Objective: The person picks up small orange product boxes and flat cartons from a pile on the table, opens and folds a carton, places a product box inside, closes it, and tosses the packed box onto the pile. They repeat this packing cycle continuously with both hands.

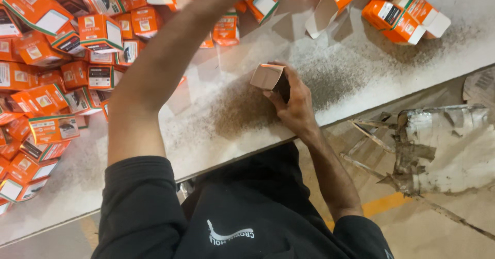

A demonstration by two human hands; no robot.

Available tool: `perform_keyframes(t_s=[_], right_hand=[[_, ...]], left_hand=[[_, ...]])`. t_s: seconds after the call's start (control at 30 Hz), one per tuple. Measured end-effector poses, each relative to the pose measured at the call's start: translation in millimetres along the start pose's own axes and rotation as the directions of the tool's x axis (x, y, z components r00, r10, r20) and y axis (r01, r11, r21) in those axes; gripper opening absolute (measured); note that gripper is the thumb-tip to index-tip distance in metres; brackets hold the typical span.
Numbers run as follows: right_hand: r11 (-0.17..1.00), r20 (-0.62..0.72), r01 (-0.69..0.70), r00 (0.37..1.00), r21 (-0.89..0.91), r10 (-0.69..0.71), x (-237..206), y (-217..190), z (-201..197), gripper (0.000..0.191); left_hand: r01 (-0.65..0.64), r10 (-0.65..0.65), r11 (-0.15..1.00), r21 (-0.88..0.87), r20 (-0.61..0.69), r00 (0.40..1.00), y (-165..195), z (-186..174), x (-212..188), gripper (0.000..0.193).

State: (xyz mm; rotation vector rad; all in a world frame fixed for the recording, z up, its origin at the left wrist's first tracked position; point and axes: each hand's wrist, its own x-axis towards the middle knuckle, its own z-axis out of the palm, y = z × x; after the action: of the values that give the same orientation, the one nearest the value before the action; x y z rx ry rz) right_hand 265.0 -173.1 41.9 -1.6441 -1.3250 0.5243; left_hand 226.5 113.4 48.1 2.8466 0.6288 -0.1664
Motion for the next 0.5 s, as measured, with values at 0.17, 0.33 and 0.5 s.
perform_keyframes(t_s=[0.17,0.33,0.5], right_hand=[[1.000,-0.018,0.013,1.000,0.016,-0.012,-5,-5,1,0.059],[0.987,-0.011,0.107,0.994,-0.117,-0.109,-6,-10,5,0.054],[0.972,0.037,0.218,0.976,-0.086,-0.216,-8,-6,8,0.057]], left_hand=[[0.025,-0.047,0.984,-0.179,-0.122,0.991,21,-17,-63,0.034],[-0.514,0.042,0.726,-0.457,-0.716,0.696,75,-21,-168,0.023],[-0.671,0.379,0.742,-0.002,-0.823,0.423,82,59,-204,0.025]])
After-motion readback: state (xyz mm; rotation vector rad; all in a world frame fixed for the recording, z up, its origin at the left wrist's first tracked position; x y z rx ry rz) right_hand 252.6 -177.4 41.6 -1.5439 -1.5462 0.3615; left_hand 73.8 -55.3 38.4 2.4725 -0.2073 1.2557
